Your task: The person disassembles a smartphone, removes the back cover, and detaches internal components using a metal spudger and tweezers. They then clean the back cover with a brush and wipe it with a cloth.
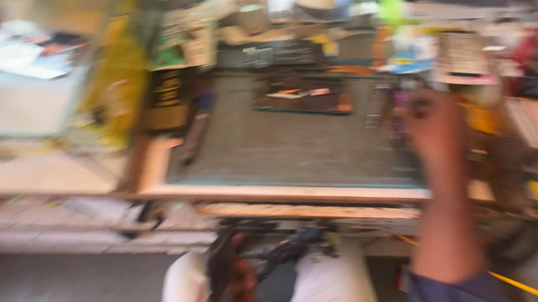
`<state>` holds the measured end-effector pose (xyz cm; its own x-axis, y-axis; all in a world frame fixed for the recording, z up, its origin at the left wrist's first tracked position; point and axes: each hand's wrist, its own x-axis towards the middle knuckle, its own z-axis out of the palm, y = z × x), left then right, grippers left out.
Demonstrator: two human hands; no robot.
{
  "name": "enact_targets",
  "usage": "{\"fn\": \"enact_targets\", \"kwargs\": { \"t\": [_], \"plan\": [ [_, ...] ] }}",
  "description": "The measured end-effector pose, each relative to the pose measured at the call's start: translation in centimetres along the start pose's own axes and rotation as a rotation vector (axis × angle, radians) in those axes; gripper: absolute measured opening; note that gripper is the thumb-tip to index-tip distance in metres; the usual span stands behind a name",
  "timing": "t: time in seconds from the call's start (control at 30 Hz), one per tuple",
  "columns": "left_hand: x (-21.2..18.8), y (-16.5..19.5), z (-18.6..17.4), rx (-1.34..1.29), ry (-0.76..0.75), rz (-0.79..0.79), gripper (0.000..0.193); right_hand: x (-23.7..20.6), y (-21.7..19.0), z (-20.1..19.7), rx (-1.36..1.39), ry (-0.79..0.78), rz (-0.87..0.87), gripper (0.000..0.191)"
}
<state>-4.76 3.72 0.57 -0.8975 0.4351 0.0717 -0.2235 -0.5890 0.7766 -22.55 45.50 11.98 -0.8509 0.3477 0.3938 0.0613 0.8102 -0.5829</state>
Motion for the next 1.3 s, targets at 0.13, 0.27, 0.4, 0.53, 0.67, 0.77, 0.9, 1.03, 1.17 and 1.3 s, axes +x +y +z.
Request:
{"fn": "enact_targets", "kwargs": {
  "t": [0.13, 0.27, 0.4, 0.53, 0.67, 0.77, 0.9, 1.03, 1.17, 1.3],
  "plan": [
    [-0.5, 3.5, 4.3, -0.174, 0.094, -0.035, 0.121, -1.2, 1.2, -1.2, 0.195, -0.093, 0.155, 0.031],
    [0.0, 4.7, 5.3, -0.321, 0.013, -0.017, 0.109, -2.4, 0.9, -1.8, 0.295, -0.045, 0.176, 0.031],
    [0.2, 4.4, 4.8, -0.480, -0.092, -0.028, 0.098, -3.1, -0.3, -2.1, 0.565, 0.004, 0.226, 0.028],
    [0.0, 3.8, 4.6, -0.590, -0.087, -0.004, 0.096, -4.7, -1.2, -2.5, 1.130, 0.046, 0.222, 0.030],
    [0.1, 4.0, 4.7, -0.548, -0.039, 0.029, 0.094, -6.7, -1.9, -2.6, 1.461, -0.034, 0.136, 0.026],
    [0.4, 4.0, 4.9, -0.606, -0.083, 0.072, 0.089, -7.5, -2.8, -2.6, 1.557, -0.112, 0.183, 0.028],
    [0.5, 4.0, 4.9, -0.644, -0.067, 0.029, 0.080, -9.9, -4.8, -1.7, 1.481, -0.147, 0.071, 0.018],
    [0.6, 3.8, 4.8, -0.669, -0.135, 0.011, 0.074, -13.2, -7.2, -0.4, 1.382, -0.199, -0.058, 0.014],
    [0.5, 3.3, 4.7, -0.787, -0.145, -0.072, 0.077, -17.3, -9.8, 1.4, 1.337, -0.333, -0.027, 0.019],
    [-0.1, 2.2, 3.9, -0.885, -0.100, -0.228, 0.080, -20.0, -12.0, 2.6, 1.196, -0.481, -0.064, 0.018]
  ]
}}
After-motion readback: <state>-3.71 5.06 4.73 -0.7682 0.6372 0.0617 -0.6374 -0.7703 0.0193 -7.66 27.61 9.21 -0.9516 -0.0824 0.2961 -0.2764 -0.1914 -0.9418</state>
